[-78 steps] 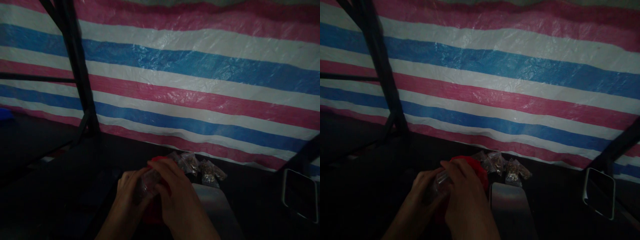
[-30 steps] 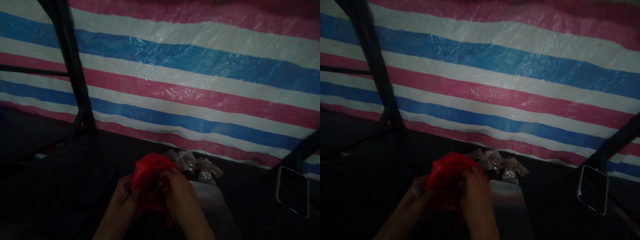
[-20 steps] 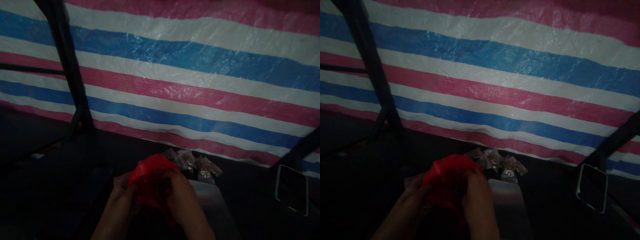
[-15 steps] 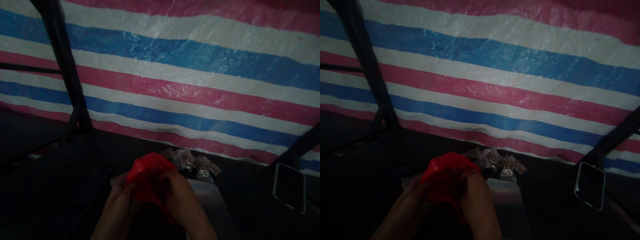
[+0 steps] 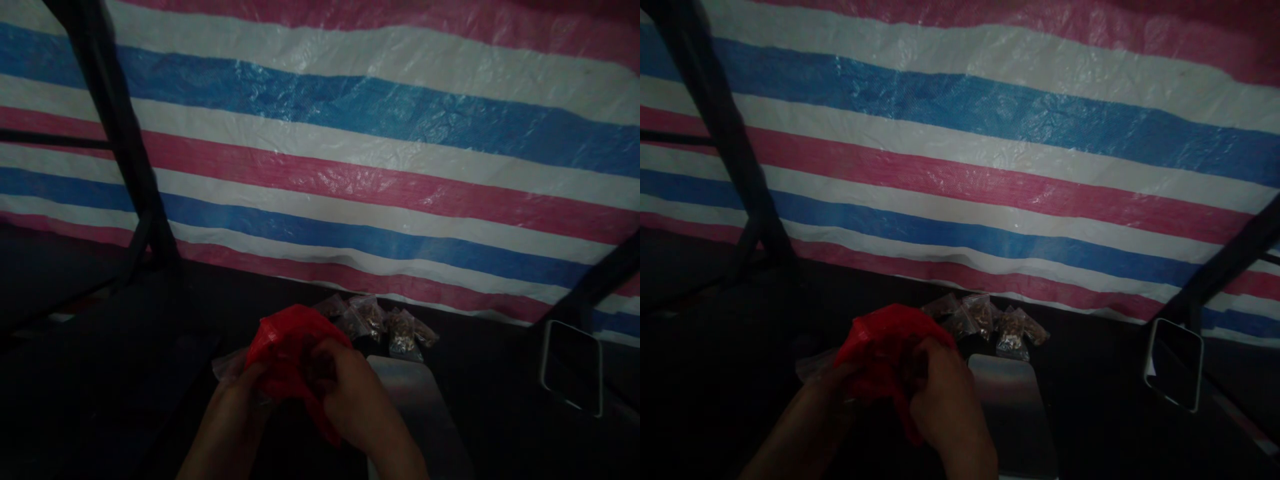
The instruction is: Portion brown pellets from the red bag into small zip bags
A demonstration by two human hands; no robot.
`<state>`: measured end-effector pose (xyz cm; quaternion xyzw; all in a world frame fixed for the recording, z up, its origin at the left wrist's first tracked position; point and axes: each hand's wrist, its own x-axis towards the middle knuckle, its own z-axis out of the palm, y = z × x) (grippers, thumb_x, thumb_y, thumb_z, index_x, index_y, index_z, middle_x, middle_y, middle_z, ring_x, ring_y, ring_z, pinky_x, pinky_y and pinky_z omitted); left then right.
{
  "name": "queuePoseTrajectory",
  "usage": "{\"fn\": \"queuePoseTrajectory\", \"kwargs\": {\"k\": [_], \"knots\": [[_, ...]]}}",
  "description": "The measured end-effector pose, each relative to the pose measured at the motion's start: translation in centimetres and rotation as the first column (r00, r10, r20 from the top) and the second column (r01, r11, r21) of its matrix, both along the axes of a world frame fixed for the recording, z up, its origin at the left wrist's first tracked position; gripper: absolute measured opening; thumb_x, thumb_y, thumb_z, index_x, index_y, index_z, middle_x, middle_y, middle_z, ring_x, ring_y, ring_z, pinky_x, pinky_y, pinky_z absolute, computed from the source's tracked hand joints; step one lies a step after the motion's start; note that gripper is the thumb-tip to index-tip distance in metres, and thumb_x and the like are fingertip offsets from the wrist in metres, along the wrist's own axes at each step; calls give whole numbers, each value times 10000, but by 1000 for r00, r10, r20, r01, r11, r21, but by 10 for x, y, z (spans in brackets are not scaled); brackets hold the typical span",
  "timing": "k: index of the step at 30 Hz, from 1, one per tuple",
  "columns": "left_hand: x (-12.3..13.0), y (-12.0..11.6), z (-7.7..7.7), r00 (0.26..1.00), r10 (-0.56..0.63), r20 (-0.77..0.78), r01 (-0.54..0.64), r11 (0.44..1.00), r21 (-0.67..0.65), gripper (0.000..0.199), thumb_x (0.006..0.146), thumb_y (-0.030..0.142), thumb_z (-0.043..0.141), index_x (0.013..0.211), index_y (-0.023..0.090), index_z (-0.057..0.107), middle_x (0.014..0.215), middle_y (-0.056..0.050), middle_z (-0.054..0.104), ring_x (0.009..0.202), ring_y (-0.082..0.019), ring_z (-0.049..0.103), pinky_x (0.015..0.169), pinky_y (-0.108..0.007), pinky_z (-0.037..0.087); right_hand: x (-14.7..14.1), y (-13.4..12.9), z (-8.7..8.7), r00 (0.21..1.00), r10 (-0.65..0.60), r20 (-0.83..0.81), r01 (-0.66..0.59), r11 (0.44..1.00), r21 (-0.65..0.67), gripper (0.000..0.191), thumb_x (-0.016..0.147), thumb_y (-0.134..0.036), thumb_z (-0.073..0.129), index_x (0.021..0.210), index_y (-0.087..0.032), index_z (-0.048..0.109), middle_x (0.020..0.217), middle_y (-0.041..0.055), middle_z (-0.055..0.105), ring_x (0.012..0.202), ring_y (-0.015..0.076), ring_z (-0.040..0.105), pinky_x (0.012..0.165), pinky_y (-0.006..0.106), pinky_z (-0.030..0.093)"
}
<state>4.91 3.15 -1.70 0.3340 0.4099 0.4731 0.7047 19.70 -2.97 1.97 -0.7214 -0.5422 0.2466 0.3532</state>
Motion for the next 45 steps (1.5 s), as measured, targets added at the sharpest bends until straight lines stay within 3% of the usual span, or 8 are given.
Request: {"fn": "queuePoseTrajectory", "kwargs": {"k": [4, 8, 13, 16, 22, 29, 38, 45], "knots": [[0, 2, 4, 999, -17, -43, 19, 999, 42, 287, 720, 366, 798, 947, 207, 729, 849, -29, 806, 781, -265, 788, 664, -348, 624, 2, 0, -1, 992, 51, -119, -45, 998, 52, 429, 719, 45, 588, 1006, -228, 753, 1013, 21, 821, 949, 215, 769, 804, 277, 551], [-1, 7, 9, 973, 77, -218, -12, 958, 285, 476, 651, 417, 865, 1041, 211, 686, 988, -57, 798, 912, -292, 784, 746, -373, 649, 9, -1, -2, 967, 74, -246, -49, 993, 106, 406, 758, 35, 554, 1022, -209, 742, 1025, 37, 820, 978, 216, 778, 861, 303, 577], [-8, 11, 2, 911, 134, -390, 69, 883, 465, 404, 776, 396, 795, 1132, 245, 681, 1153, -72, 754, 1109, -306, 734, 920, -408, 625, 17, -4, 9, 960, 75, -270, -23, 981, 191, 417, 799, 11, 533, 1095, -224, 711, 1127, 36, 803, 1100, 197, 758, 1014, 333, 563], [-12, 12, -6, 887, 117, -446, 133, 861, 491, 411, 814, 384, 772, 1192, 248, 690, 1206, -81, 751, 1172, -317, 714, 993, -419, 592, 19, -6, 18, 947, 98, -305, -30, 975, 220, 389, 848, -14, 510, 1095, -256, 690, 1147, 28, 798, 1126, 190, 756, 1032, 349, 570], [-17, 10, -9, 883, 74, -463, 172, 868, 466, 366, 868, 405, 763, 1193, 262, 677, 1087, -46, 772, 1000, -266, 750, 842, -336, 614, 22, -10, 20, 920, 78, -384, -14, 986, 166, 327, 882, -60, 542, 1084, -280, 675, 1129, 27, 796, 1110, 199, 764, 1002, 370, 591], [-16, 10, -1, 919, 65, -388, 143, 865, 482, 407, 816, 427, 824, 1164, 266, 686, 1093, -47, 773, 1033, -274, 753, 881, -354, 617, -1, -6, 34, 859, 233, -455, -119, 957, 266, 296, 922, -104, 579, 1127, -279, 702, 1204, 28, 779, 1158, 197, 743, 1046, 360, 563], [-24, 16, -21, 873, 67, -483, 250, 789, 561, 393, 885, 312, 690, 1271, 265, 631, 1247, -73, 719, 1143, -281, 701, 983, -416, 565, -37, 6, 38, 983, 163, -85, -141, 965, 222, 483, 816, 46, 584, 1117, -286, 766, 1216, -5, 740, 1179, 178, 692, 1087, 319, 503], [-22, 13, -10, 898, -49, -437, 271, 844, 463, 346, 905, 343, 680, 1235, 258, 617, 1259, -67, 730, 1095, -264, 716, 978, -396, 555, -40, 10, 38, 969, 237, 73, -248, 926, 286, 627, 813, 95, 498, 1233, -289, 762, 1314, 0, 730, 1244, 174, 673, 1123, 319, 488]]}}
